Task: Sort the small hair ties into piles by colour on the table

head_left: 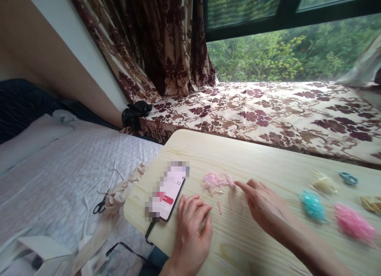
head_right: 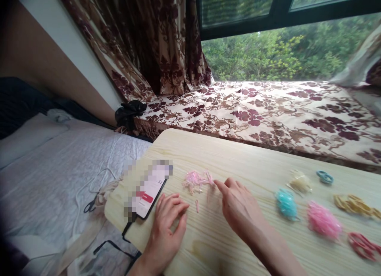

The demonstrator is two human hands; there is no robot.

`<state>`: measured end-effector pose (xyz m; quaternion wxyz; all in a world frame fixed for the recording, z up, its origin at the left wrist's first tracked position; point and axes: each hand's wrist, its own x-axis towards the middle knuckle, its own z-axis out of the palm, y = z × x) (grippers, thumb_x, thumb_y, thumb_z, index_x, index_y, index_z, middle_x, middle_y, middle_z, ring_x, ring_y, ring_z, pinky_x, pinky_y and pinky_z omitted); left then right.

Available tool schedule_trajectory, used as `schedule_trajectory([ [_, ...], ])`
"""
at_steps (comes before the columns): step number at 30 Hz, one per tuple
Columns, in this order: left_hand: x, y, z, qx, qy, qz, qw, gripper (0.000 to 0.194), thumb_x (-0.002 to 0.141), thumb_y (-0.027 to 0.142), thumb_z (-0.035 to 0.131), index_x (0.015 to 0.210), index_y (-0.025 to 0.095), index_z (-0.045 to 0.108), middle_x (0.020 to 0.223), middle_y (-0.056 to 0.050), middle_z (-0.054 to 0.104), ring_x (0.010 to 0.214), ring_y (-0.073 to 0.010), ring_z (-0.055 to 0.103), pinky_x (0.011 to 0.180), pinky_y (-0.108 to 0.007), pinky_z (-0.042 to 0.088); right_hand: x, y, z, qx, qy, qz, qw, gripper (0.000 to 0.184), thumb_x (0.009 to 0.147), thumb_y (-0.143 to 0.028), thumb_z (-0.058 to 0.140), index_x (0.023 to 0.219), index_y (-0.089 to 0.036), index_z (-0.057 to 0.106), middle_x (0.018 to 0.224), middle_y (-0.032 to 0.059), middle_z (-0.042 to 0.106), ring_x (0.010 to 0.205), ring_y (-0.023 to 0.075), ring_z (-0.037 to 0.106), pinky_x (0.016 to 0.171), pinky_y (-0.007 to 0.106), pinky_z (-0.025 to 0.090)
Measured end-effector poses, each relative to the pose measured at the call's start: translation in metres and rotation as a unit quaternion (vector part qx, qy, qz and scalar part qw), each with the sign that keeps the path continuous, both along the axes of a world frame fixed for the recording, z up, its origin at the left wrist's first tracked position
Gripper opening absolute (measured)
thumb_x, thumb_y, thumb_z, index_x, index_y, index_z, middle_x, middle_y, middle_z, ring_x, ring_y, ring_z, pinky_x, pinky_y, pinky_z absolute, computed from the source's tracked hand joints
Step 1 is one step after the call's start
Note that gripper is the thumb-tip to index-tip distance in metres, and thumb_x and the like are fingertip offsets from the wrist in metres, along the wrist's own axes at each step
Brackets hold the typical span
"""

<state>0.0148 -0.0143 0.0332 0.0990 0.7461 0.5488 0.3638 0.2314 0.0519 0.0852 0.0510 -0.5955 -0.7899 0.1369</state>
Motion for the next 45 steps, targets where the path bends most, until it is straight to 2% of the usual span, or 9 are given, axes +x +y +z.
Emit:
schedule_trajectory([
  [3,0.000,0.001,-0.001,0.003,-0.009,-0.002,1.000,0.030,0.088,0.007,0.047,0.108,0.025,0.061,0.100,-0.005,0.067,0.115,-0.0251,0.059,0.115,-0.059,0.031,0.001,0.004,0.001,0.005,0.012,0.012,1.000,0.055,0.081,-0.005,0.040,0.119,-0.027,0.072,0.088,0.0056,0.069,0.080,0.0177,0.065,0.070,0.028,0.045],
  [7,0.000,0.000,-0.002,0.001,-0.015,-0.005,1.000,0.030,0.086,0.007,0.048,0.106,0.025,0.061,0.098,-0.004,0.067,0.115,-0.0251,0.059,0.115,-0.058,0.031,0.005,0.014,0.002,0.016,0.012,-0.004,1.000,0.037,0.088,-0.016,0.043,0.105,-0.023,0.075,0.093,0.0078,0.069,0.080,0.0191,0.066,0.071,0.030,0.047],
  [11,0.001,0.000,-0.002,0.002,-0.025,0.003,1.000,0.031,0.085,0.007,0.049,0.106,0.026,0.062,0.098,-0.004,0.067,0.115,-0.0250,0.060,0.114,-0.057,0.032,0.002,0.025,0.000,0.020,0.003,-0.011,1.000,0.025,0.088,-0.019,0.050,0.085,-0.023,0.074,0.088,0.0063,0.069,0.080,0.0190,0.065,0.069,0.029,0.046],
  [19,0.002,0.000,0.000,0.003,-0.036,0.014,0.999,0.032,0.083,0.007,0.050,0.105,0.026,0.063,0.097,-0.005,0.068,0.114,-0.0254,0.061,0.115,-0.056,0.034,-0.005,0.030,-0.004,0.030,0.009,0.008,0.999,0.027,0.088,-0.020,0.048,0.067,-0.021,0.065,0.077,0.0048,0.065,0.069,0.0162,0.060,0.063,0.026,0.040],
  [25,0.002,-0.001,0.000,0.005,-0.041,0.009,0.999,0.033,0.082,0.006,0.049,0.105,0.025,0.063,0.097,-0.005,0.068,0.113,-0.0259,0.061,0.115,-0.058,0.034,0.008,0.028,0.000,0.038,0.041,0.005,0.998,0.023,0.084,-0.023,0.047,0.068,-0.023,0.063,0.076,0.0053,0.065,0.070,0.0179,0.059,0.066,0.029,0.042],
  [33,0.000,-0.001,-0.001,0.005,-0.043,0.005,0.999,0.030,0.084,0.008,0.049,0.104,0.025,0.063,0.097,-0.004,0.069,0.113,-0.0251,0.062,0.115,-0.058,0.033,0.024,0.022,0.011,-0.080,0.094,-0.030,0.992,0.029,0.078,-0.032,0.046,0.061,-0.021,0.066,0.066,0.0034,0.066,0.058,0.0156,0.060,0.055,0.027,0.042],
  [38,0.000,-0.002,0.001,0.003,-0.024,-0.001,1.000,0.029,0.086,0.008,0.048,0.105,0.025,0.062,0.099,-0.005,0.068,0.113,-0.0245,0.061,0.115,-0.057,0.033,0.025,0.017,0.013,-0.139,0.143,-0.050,0.979,0.036,0.080,-0.044,0.044,0.062,-0.021,0.064,0.058,0.0017,0.060,0.055,0.0153,0.052,0.051,0.027,0.039],
  [45,-0.003,-0.002,-0.004,0.008,-0.009,-0.014,1.000,0.028,0.089,0.009,0.047,0.109,0.024,0.060,0.103,-0.005,0.068,0.115,-0.0239,0.060,0.116,-0.056,0.031,0.040,-0.012,0.041,-0.217,0.227,-0.055,0.948,0.043,0.081,-0.060,0.052,0.063,-0.022,0.057,0.060,-0.0012,0.050,0.058,0.0137,0.045,0.052,0.025,0.041],
])
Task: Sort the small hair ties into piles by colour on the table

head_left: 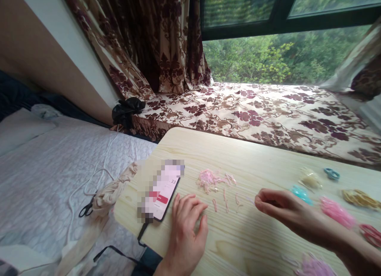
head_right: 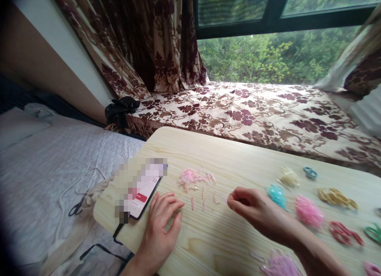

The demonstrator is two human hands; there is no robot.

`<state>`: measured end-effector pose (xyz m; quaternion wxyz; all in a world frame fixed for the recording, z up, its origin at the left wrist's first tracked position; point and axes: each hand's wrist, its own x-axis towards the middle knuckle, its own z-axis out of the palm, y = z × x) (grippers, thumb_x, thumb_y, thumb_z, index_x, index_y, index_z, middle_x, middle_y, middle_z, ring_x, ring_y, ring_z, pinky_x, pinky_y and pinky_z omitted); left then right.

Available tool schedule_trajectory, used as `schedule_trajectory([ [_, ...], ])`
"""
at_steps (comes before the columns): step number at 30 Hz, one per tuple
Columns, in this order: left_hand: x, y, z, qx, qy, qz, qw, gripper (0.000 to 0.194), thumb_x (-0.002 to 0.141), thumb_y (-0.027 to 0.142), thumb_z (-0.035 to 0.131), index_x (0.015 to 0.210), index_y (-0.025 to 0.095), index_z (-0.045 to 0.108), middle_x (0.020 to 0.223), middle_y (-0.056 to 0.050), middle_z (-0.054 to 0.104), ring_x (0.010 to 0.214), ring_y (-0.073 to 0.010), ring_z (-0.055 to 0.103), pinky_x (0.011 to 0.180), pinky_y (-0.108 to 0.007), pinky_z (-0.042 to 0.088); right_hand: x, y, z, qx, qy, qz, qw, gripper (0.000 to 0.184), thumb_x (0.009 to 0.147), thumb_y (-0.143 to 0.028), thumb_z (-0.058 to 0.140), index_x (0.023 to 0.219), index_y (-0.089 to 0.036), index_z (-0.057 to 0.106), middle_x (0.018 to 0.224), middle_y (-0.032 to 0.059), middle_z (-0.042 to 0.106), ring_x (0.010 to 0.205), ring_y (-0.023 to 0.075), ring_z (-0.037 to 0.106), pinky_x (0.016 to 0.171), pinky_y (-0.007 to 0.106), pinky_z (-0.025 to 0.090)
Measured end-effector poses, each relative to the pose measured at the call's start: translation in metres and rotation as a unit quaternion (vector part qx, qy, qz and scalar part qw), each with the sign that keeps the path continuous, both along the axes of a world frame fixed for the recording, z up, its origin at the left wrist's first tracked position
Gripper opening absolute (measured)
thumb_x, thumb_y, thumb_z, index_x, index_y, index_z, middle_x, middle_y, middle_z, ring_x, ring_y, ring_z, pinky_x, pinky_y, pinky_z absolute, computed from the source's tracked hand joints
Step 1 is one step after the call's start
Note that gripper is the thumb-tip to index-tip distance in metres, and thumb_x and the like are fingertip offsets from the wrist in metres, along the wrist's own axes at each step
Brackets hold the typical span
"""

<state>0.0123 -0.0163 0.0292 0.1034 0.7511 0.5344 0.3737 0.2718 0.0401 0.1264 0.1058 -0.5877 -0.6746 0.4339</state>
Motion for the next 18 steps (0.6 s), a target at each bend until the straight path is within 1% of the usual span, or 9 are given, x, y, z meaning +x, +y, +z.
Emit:
schedule_trajectory([
  [2,-0.002,0.000,-0.001,0.000,0.009,-0.007,1.000,0.027,0.091,0.010,0.048,0.110,0.025,0.060,0.104,-0.004,0.068,0.115,-0.0234,0.060,0.116,-0.056,0.030,0.008,-0.013,0.006,-0.010,0.012,-0.016,1.000,0.044,0.079,-0.063,0.055,0.064,-0.022,0.057,0.062,-0.0008,0.052,0.059,0.0142,0.047,0.053,0.025,0.042],
  [5,-0.005,0.001,-0.003,0.006,0.022,-0.012,1.000,0.026,0.093,0.011,0.049,0.110,0.026,0.060,0.105,-0.003,0.068,0.114,-0.0226,0.060,0.115,-0.054,0.031,0.021,-0.034,0.013,0.013,-0.014,-0.038,0.999,0.044,0.080,-0.064,0.052,0.064,-0.023,0.058,0.063,0.0005,0.056,0.059,0.0151,0.052,0.054,0.025,0.045],
  [7,-0.006,0.001,-0.003,0.010,0.027,-0.013,0.999,0.024,0.093,0.012,0.049,0.109,0.026,0.061,0.105,-0.003,0.068,0.113,-0.0224,0.061,0.115,-0.053,0.032,0.031,-0.051,0.014,0.030,-0.041,-0.047,0.998,0.044,0.082,-0.062,0.049,0.064,-0.024,0.059,0.064,0.0014,0.059,0.058,0.0156,0.056,0.054,0.026,0.047],
  [9,-0.007,0.001,-0.003,0.013,0.034,-0.015,0.999,0.023,0.093,0.013,0.050,0.108,0.026,0.062,0.105,-0.003,0.068,0.112,-0.0225,0.061,0.114,-0.053,0.032,0.044,-0.068,0.011,0.040,-0.056,-0.048,0.996,0.043,0.084,-0.061,0.049,0.062,-0.025,0.058,0.063,0.0013,0.061,0.056,0.0153,0.057,0.053,0.025,0.047],
  [11,-0.007,0.002,-0.003,0.015,0.041,-0.016,0.999,0.022,0.093,0.014,0.050,0.107,0.026,0.062,0.106,-0.003,0.068,0.112,-0.0228,0.061,0.114,-0.054,0.033,0.058,-0.087,0.002,0.043,-0.068,-0.048,0.996,0.042,0.085,-0.059,0.052,0.060,-0.025,0.057,0.063,0.0007,0.061,0.055,0.0149,0.059,0.053,0.025,0.048],
  [15,-0.006,0.003,-0.002,0.018,0.050,-0.017,0.998,0.021,0.093,0.014,0.051,0.105,0.025,0.063,0.105,-0.003,0.068,0.110,-0.0233,0.062,0.112,-0.053,0.035,0.085,-0.125,-0.026,0.051,-0.084,-0.069,0.993,0.038,0.087,-0.053,0.052,0.062,-0.025,0.058,0.066,0.0011,0.063,0.058,0.0153,0.062,0.055,0.025,0.049],
  [18,-0.006,0.004,-0.003,0.026,0.054,-0.016,0.998,0.020,0.092,0.015,0.052,0.103,0.025,0.065,0.105,-0.003,0.068,0.108,-0.0236,0.062,0.111,-0.052,0.037,0.095,-0.146,-0.040,0.059,-0.087,-0.088,0.991,0.037,0.090,-0.050,0.050,0.064,-0.026,0.060,0.069,0.0016,0.064,0.061,0.0152,0.063,0.056,0.024,0.051],
])
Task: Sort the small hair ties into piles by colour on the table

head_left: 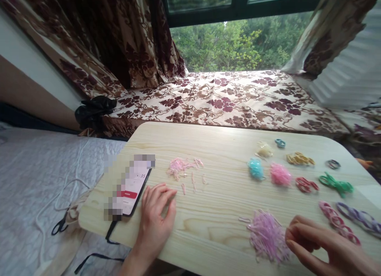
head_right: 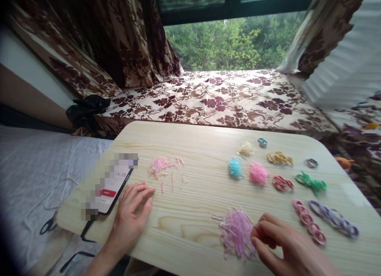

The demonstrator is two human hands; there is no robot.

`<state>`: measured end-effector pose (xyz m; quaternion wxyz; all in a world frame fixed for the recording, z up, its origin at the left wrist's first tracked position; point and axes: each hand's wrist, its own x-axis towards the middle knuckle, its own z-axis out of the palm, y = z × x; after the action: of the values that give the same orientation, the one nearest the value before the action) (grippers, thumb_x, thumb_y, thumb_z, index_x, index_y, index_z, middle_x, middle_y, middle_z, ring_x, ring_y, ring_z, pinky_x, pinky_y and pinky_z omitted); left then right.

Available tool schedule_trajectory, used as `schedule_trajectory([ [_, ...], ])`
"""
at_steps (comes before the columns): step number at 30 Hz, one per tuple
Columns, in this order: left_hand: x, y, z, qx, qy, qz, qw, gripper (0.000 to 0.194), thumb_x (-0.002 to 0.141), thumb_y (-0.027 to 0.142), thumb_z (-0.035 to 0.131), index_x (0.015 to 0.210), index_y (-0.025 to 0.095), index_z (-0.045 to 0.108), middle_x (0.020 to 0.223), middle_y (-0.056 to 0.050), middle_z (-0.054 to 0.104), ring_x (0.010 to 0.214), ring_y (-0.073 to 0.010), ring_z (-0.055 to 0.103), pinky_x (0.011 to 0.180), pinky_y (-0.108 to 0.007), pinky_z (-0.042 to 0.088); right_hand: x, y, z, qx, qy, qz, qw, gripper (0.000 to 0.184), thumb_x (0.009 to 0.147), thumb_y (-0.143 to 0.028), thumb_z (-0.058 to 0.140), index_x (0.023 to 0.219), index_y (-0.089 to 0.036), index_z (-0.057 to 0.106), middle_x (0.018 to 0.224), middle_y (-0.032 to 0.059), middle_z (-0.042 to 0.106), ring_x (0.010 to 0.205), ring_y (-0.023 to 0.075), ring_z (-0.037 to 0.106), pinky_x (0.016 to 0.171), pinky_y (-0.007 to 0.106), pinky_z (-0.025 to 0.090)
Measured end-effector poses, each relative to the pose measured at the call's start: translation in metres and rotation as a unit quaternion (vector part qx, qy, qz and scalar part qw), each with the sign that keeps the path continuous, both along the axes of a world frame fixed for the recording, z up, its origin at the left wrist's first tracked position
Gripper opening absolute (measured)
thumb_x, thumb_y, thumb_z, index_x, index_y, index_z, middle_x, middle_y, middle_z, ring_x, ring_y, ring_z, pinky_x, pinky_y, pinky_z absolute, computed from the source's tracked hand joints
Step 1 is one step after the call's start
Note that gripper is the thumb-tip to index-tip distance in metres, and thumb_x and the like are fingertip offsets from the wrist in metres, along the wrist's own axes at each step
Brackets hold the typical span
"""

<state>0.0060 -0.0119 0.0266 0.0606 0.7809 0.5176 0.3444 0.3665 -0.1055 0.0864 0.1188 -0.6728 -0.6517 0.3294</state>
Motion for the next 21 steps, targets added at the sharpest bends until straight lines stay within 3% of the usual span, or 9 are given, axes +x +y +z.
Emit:
schedule_trajectory([
  [3,-0.001,0.001,-0.001,0.003,0.002,-0.003,1.000,0.020,0.091,0.015,0.052,0.103,0.024,0.065,0.105,-0.004,0.067,0.107,-0.0236,0.062,0.108,-0.050,0.041,-0.002,-0.007,-0.001,0.019,-0.005,0.003,1.000,0.035,0.090,-0.046,0.050,0.064,-0.026,0.062,0.070,0.0014,0.065,0.061,0.0143,0.064,0.057,0.022,0.051],
  [7,-0.001,0.002,-0.003,0.005,0.007,-0.006,1.000,0.019,0.092,0.016,0.052,0.103,0.025,0.065,0.105,-0.004,0.066,0.107,-0.0237,0.061,0.104,-0.049,0.043,-0.006,-0.005,0.002,0.102,-0.013,0.015,0.995,0.038,0.092,-0.044,0.049,0.062,-0.027,0.064,0.065,0.0010,0.065,0.055,0.0129,0.065,0.051,0.018,0.051],
  [14,-0.001,0.002,-0.003,0.010,0.007,-0.008,1.000,0.019,0.092,0.015,0.052,0.104,0.026,0.064,0.105,-0.004,0.065,0.106,-0.0234,0.061,0.101,-0.049,0.045,-0.008,0.003,-0.003,0.268,-0.073,0.051,0.959,0.021,0.094,-0.037,0.054,0.101,-0.029,0.073,0.096,0.0052,0.071,0.081,0.0172,0.071,0.068,0.023,0.057],
  [21,-0.001,0.002,-0.003,0.014,0.007,-0.010,1.000,0.020,0.092,0.015,0.052,0.103,0.026,0.064,0.104,-0.003,0.066,0.105,-0.0237,0.061,0.102,-0.049,0.043,-0.033,0.012,-0.005,0.280,-0.137,0.089,0.946,0.033,0.089,-0.015,0.047,0.096,-0.034,0.073,0.108,0.0052,0.068,0.088,0.0178,0.069,0.070,0.028,0.058],
])
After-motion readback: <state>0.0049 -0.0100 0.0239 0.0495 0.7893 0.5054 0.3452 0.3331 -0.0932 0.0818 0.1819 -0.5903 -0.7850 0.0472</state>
